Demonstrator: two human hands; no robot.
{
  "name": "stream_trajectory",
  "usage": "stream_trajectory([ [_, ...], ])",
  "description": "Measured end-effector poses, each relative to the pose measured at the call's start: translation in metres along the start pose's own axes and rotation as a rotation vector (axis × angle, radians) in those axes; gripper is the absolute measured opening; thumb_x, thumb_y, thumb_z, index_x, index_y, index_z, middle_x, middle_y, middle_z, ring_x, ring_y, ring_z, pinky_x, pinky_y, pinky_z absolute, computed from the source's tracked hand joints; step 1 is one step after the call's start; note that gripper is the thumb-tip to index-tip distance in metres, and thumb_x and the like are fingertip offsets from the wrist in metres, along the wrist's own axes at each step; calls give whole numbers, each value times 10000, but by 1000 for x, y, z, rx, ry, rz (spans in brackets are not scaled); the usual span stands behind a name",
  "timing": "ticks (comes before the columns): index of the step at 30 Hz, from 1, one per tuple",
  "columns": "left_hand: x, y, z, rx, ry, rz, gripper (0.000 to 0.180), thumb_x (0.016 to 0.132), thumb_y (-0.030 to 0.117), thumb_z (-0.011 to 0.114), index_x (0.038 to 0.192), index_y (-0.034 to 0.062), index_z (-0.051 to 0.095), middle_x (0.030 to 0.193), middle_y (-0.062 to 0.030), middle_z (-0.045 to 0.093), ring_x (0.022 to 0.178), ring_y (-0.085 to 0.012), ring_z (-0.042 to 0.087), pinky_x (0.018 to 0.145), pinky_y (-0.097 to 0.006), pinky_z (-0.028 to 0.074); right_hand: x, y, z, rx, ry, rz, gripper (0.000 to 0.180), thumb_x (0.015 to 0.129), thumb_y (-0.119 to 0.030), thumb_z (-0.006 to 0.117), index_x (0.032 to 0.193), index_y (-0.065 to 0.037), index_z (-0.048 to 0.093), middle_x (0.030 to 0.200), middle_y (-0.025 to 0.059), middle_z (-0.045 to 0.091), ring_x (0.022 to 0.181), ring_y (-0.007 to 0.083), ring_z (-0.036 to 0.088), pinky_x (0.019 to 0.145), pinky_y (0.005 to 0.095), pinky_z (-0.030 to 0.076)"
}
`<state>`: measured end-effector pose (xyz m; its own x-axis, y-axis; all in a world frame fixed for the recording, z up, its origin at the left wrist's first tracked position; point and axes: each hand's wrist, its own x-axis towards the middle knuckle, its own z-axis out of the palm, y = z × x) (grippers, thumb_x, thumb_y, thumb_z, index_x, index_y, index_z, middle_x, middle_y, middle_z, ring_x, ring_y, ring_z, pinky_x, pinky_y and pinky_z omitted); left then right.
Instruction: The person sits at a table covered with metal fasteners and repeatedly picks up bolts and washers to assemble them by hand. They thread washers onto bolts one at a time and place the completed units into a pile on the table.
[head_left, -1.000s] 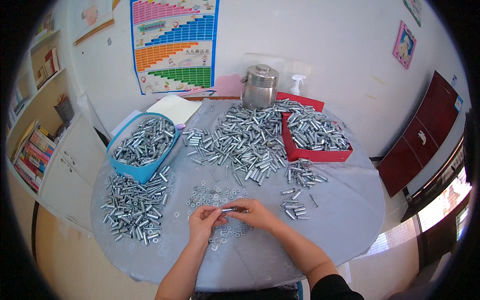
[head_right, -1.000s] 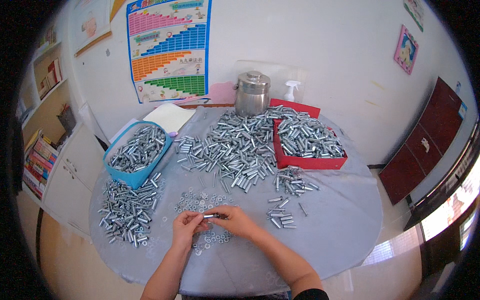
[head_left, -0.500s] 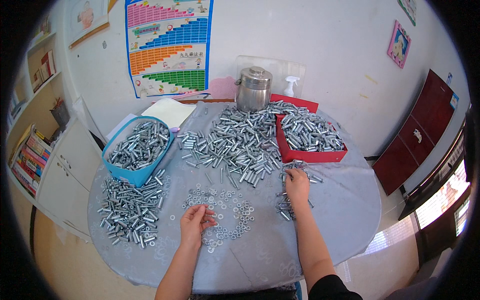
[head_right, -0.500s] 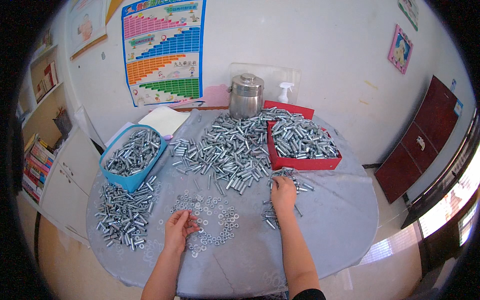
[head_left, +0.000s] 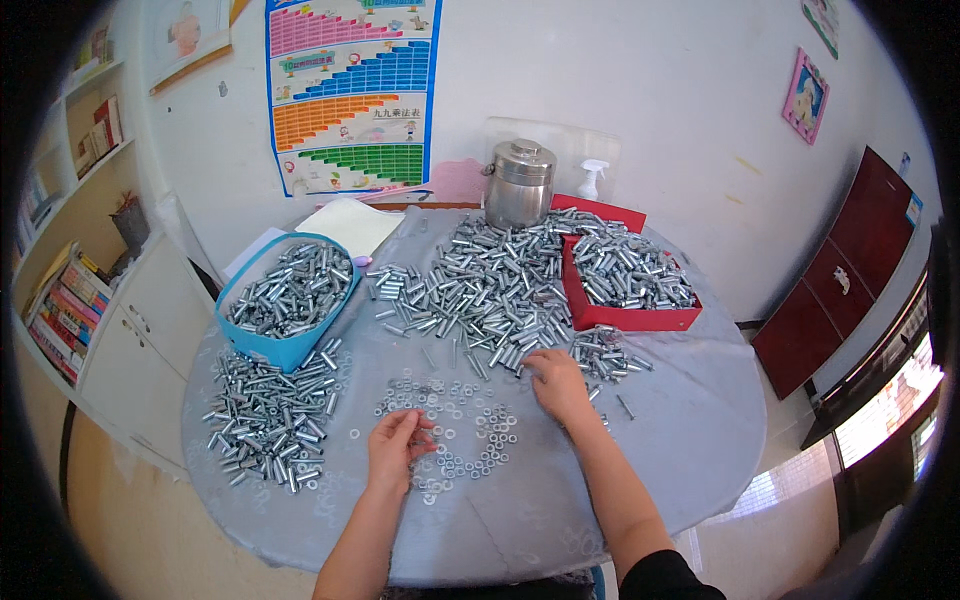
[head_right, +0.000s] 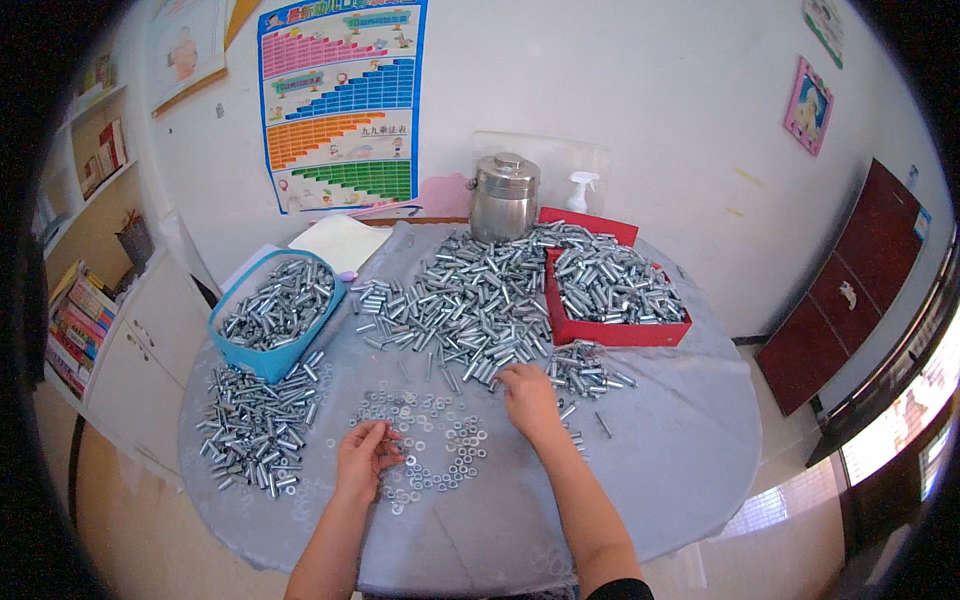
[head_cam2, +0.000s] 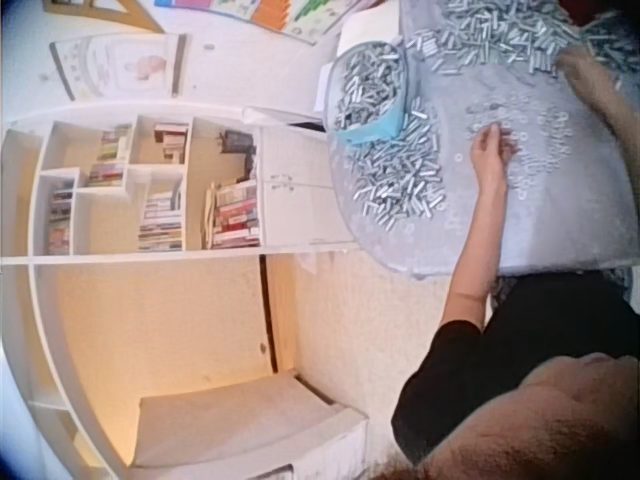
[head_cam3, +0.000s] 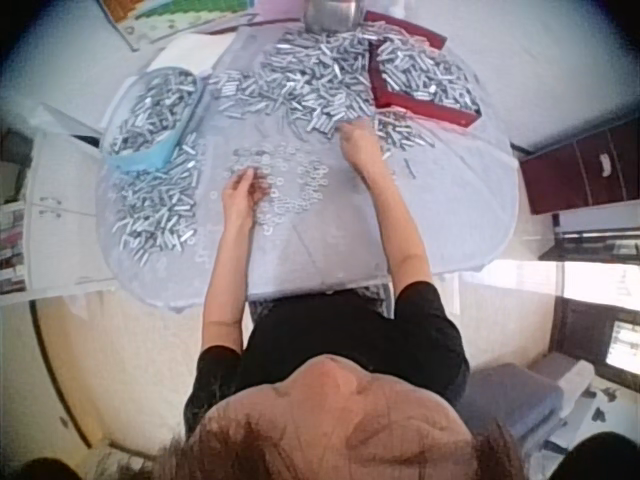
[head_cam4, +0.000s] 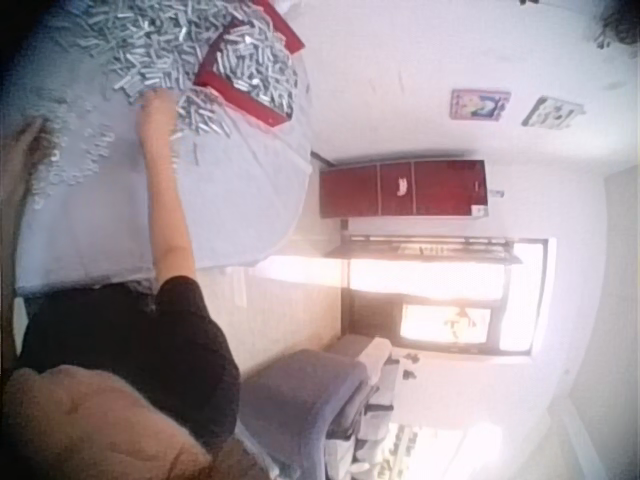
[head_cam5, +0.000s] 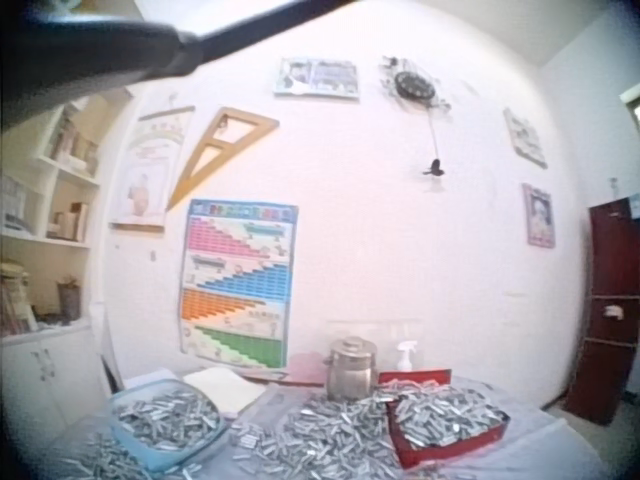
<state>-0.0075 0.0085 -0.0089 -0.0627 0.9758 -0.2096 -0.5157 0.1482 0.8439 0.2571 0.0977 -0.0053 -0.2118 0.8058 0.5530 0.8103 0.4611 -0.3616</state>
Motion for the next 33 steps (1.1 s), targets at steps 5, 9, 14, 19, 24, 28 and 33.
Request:
stream_trajectory([
  [5,0,1,-2,-4,-2,3,171,873,164,538,945,12,575,819,-103,607,620,-124,574,545,-281,533,11,-7,7,-94,-107,-82,221,634,0,580,840,-66,630,838,101,604,843,284,542,746,391,433],
  [9,-2,3,-1,-3,-4,-8,159,871,144,539,946,9,575,827,-102,610,631,-117,568,552,-274,535,16,-5,5,-67,-142,-153,199,632,-13,593,825,-60,605,793,94,598,824,278,542,750,388,422],
  [14,-1,0,3,2,-15,-14,148,867,127,540,942,4,578,830,-103,612,634,-114,566,558,-271,536,19,0,1,-63,-184,-158,279,634,-25,602,905,-64,548,779,84,595,787,277,550,758,375,409],
  [19,-3,-1,0,1,-40,3,137,858,107,551,943,2,577,840,-104,615,645,-117,570,563,-265,534,17,-26,-8,84,-313,-78,322,680,-38,619,979,-56,503,810,80,608,803,266,581,753,357,436],
  [24,-3,-9,8,111,-82,85,156,831,77,590,962,-5,577,827,-92,622,676,-111,578,555,-250,520,7,-83,-12,469,-335,-79,363,704,-52,666,1022,-40,490,854,88,616,839,241,605,728,324,474],
  [28,-4,-13,10,126,-143,133,153,819,65,606,948,-16,590,799,-79,623,667,-108,580,548,-241,512,-5,-110,4,581,-376,-197,329,710,-55,669,1003,-35,521,868,86,617,829,224,607,739,309,471],
  [33,-2,-10,4,112,-28,172,120,817,59,605,908,-19,604,764,-78,617,633,-115,578,559,-255,525,-1,-105,11,632,-261,96,260,715,-92,670,947,-21,578,830,103,616,761,233,612,704,316,478],
])
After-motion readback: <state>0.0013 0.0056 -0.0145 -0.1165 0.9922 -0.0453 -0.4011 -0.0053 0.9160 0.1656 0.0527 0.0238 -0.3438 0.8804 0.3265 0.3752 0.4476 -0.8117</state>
